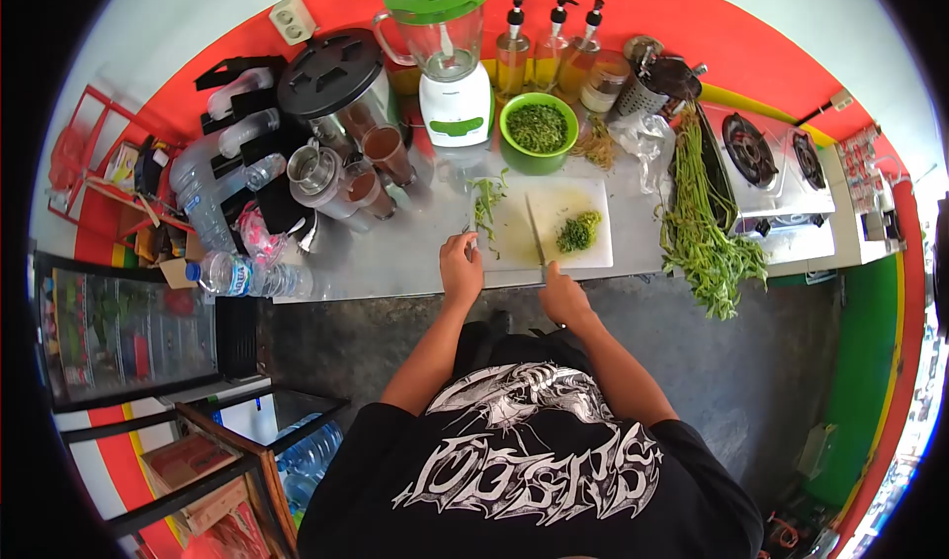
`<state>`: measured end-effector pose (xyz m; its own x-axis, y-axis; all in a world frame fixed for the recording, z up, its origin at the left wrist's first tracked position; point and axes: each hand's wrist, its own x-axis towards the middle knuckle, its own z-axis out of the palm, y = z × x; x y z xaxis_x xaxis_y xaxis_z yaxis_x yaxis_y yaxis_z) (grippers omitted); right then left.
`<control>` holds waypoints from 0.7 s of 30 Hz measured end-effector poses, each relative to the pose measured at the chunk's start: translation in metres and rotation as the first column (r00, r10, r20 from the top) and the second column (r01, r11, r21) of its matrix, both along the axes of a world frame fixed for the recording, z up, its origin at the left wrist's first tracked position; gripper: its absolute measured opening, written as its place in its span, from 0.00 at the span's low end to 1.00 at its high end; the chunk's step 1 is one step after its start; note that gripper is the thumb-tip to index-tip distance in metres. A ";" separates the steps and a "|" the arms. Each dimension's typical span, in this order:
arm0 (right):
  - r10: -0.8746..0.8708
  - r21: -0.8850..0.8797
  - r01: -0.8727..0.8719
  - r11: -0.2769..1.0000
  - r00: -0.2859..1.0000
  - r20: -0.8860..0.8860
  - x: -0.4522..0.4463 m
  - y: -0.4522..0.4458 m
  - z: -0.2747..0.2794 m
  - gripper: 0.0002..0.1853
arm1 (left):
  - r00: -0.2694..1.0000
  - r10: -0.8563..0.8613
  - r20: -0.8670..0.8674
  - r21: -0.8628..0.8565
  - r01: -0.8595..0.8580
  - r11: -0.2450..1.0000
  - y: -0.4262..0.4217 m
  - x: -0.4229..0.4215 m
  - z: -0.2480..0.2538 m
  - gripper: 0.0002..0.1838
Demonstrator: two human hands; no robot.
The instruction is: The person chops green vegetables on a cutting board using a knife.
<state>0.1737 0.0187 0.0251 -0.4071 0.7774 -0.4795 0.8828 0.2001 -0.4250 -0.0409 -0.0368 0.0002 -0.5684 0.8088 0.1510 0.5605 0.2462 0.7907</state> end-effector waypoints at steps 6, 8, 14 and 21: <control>-0.093 0.059 0.096 0.994 0.994 -0.050 0.013 0.014 0.011 0.22 | 0.998 -0.006 -0.069 0.040 0.009 0.999 0.016 -0.012 -0.002 0.16; -0.073 0.065 0.079 0.995 0.993 -0.091 0.017 0.015 0.012 0.22 | 0.990 -0.070 -0.123 0.043 0.076 0.996 0.023 -0.014 0.005 0.15; -0.095 0.086 0.117 0.989 0.971 -0.218 0.028 0.008 0.022 0.22 | 0.935 -0.278 -0.218 -0.045 0.275 0.960 0.030 -0.022 0.003 0.08; -0.087 0.102 0.116 0.988 0.965 -0.249 0.029 0.004 0.023 0.24 | 0.912 -0.274 -0.306 -0.004 0.287 0.958 0.017 0.000 -0.002 0.06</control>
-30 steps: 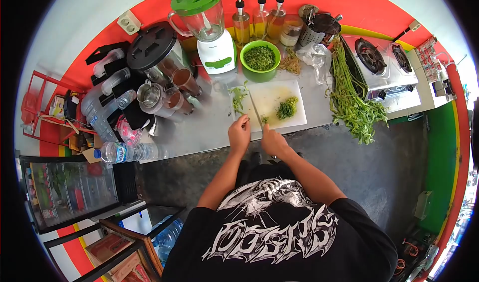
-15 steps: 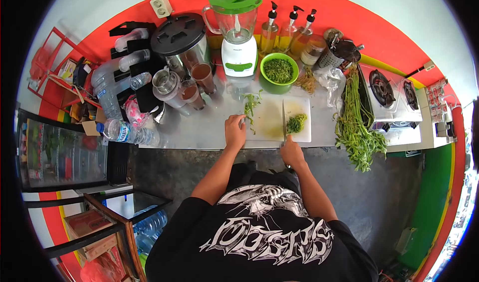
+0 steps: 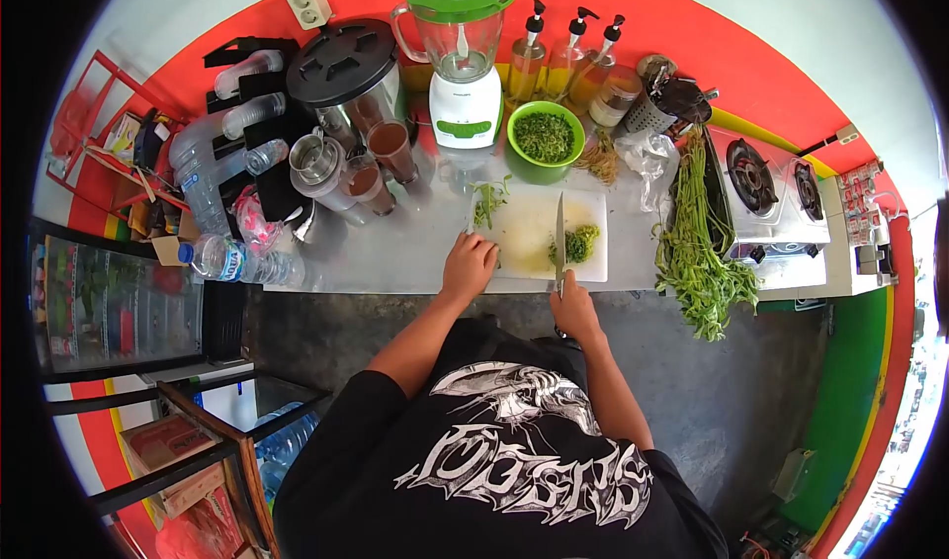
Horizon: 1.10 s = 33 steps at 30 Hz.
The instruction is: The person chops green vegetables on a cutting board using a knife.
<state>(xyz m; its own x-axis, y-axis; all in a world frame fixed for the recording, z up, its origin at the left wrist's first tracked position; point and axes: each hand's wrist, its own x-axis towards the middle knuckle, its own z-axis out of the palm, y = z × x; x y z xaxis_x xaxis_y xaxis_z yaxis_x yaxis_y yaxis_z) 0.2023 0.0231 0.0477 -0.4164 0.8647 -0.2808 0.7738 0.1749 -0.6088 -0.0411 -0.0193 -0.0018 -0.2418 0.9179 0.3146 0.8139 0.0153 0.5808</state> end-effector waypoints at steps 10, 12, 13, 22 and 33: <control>0.104 -0.074 -0.103 0.992 0.995 0.001 -0.022 -0.010 -0.012 0.21 | 0.984 -0.073 0.160 -0.008 0.075 0.997 0.005 0.019 -0.008 0.06; 0.090 -0.095 -0.088 0.992 0.996 0.009 -0.028 -0.008 -0.016 0.20 | 0.976 -0.104 0.194 -0.016 0.109 0.994 0.012 0.025 -0.010 0.06; 0.090 -0.113 -0.088 0.990 0.996 0.015 -0.032 -0.007 -0.016 0.20 | 0.974 -0.107 0.198 -0.017 0.113 0.993 0.014 0.028 -0.010 0.06; 0.180 -0.049 -0.174 0.984 0.954 0.239 -0.052 -0.008 0.011 0.18 | 0.976 -0.198 0.090 0.120 0.186 0.975 0.019 0.032 -0.005 0.06; 0.198 -0.083 -0.180 0.980 0.910 0.366 -0.071 -0.007 0.012 0.17 | 0.988 -0.149 -0.032 0.058 0.151 0.987 0.024 0.034 -0.001 0.06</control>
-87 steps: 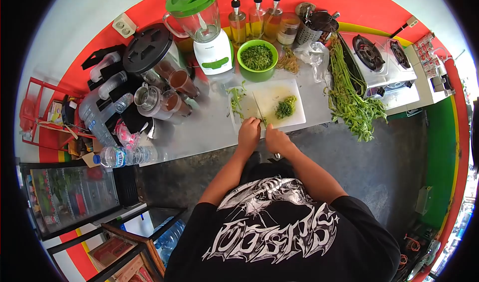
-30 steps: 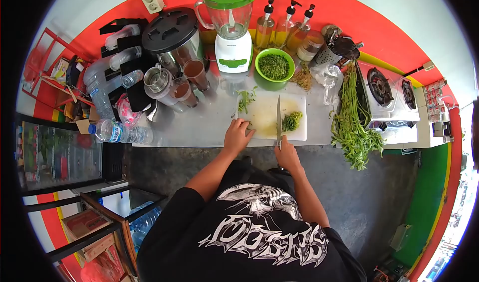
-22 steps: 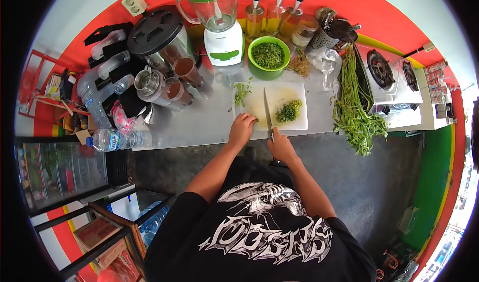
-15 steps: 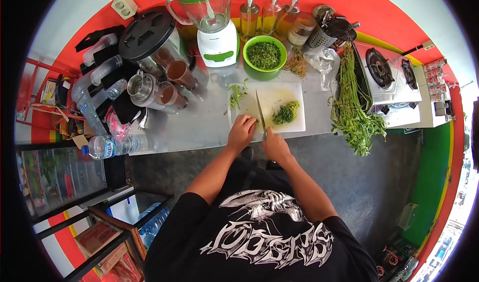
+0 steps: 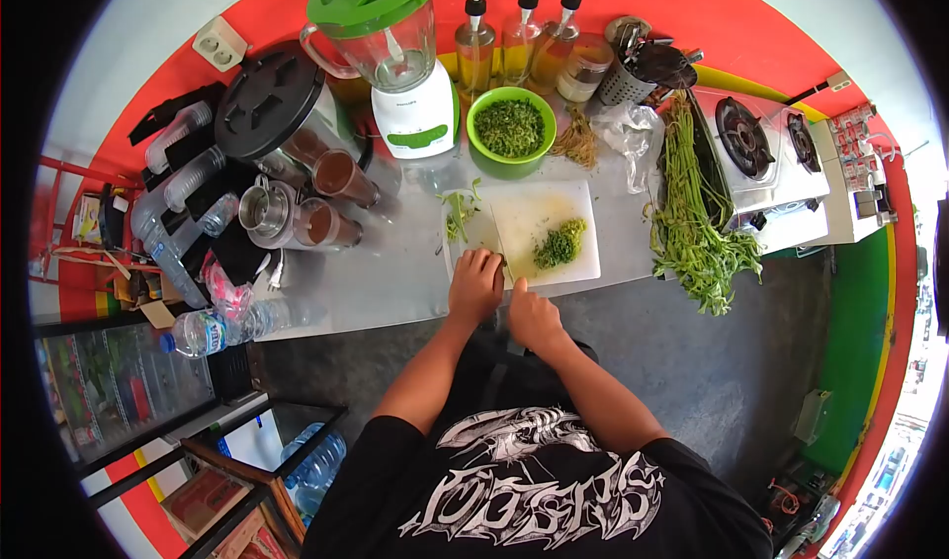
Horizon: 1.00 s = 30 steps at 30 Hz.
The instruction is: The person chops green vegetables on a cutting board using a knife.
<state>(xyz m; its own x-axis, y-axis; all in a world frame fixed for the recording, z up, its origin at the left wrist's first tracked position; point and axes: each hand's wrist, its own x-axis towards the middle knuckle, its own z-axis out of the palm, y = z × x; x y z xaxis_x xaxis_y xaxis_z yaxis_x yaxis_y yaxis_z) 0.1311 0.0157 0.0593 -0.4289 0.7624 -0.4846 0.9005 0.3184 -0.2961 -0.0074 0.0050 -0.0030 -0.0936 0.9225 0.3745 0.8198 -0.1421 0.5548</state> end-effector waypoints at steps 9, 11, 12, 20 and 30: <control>0.005 0.020 -0.005 1.000 1.000 0.019 -0.005 0.006 0.003 0.16 | 0.999 0.043 0.019 0.042 -0.044 0.998 0.001 0.001 0.004 0.06; -0.002 0.011 0.001 1.000 0.999 0.046 -0.008 0.006 0.001 0.15 | 0.989 0.149 0.016 0.053 -0.150 0.987 0.001 0.003 0.010 0.06; -0.012 -0.004 0.012 1.000 1.000 0.029 -0.012 0.011 -0.002 0.17 | 0.988 0.151 0.018 0.052 -0.152 0.987 0.000 0.003 0.009 0.06; 0.005 -0.028 -0.005 1.000 1.000 -0.003 -0.004 0.007 0.000 0.14 | 0.998 0.046 0.041 0.038 -0.048 0.998 -0.002 -0.002 -0.007 0.06; -0.001 -0.017 0.001 1.000 1.000 0.012 -0.005 0.008 -0.009 0.14 | 0.996 0.030 0.083 0.107 -0.039 0.994 -0.003 -0.003 -0.008 0.07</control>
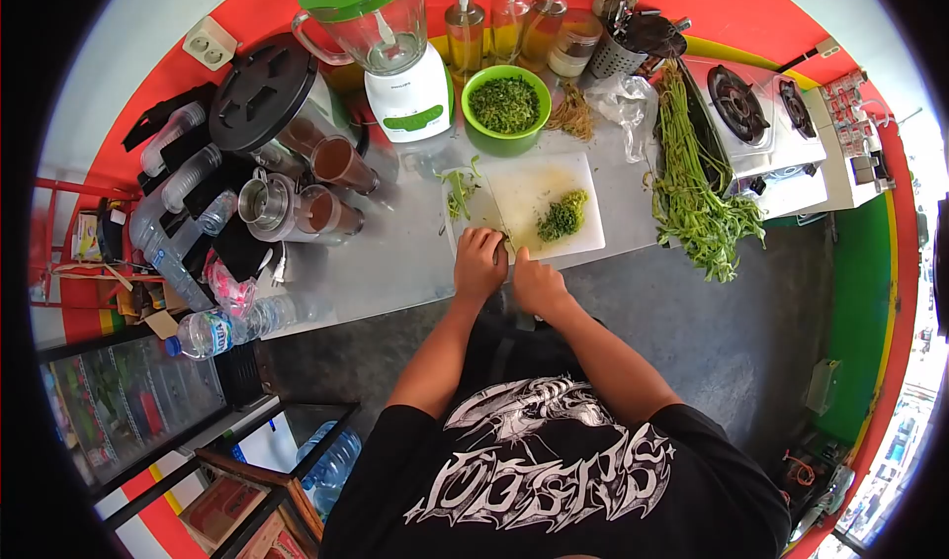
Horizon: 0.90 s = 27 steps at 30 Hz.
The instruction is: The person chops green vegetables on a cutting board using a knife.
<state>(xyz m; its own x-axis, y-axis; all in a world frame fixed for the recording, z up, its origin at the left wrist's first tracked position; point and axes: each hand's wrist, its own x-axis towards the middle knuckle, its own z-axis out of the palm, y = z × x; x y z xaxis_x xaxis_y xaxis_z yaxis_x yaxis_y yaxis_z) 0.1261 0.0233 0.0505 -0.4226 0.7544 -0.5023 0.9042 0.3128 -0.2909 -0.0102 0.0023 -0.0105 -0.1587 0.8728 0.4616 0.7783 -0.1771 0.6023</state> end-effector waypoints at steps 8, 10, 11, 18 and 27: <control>0.002 -0.017 -0.002 1.000 1.000 0.010 0.000 0.005 0.006 0.17 | 1.000 -0.008 -0.004 -0.005 0.008 1.000 0.000 0.001 0.001 0.06; 0.002 0.007 -0.002 1.000 1.000 -0.014 0.002 -0.003 -0.003 0.14 | 1.000 -0.007 0.011 -0.009 0.008 1.000 0.001 0.001 0.000 0.06; 0.005 0.026 -0.004 1.000 0.999 -0.039 0.003 -0.006 -0.008 0.13 | 1.000 -0.005 0.024 -0.018 0.006 1.000 0.000 0.002 0.000 0.06; 0.003 0.016 -0.003 1.000 1.000 -0.009 0.002 0.002 0.001 0.15 | 1.000 0.013 0.017 -0.010 -0.012 1.000 0.001 0.003 0.006 0.07; 0.026 0.019 -0.026 0.999 1.000 0.000 -0.001 0.000 0.004 0.15 | 0.999 0.007 0.034 -0.021 -0.006 1.000 -0.001 0.001 0.000 0.05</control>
<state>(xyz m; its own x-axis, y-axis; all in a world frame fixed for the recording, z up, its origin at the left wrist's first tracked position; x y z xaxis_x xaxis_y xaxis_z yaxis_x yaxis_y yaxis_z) 0.1253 0.0237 0.0546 -0.4420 0.7528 -0.4878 0.8958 0.3415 -0.2846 -0.0093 0.0009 -0.0104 -0.1796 0.8809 0.4379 0.7586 -0.1594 0.6317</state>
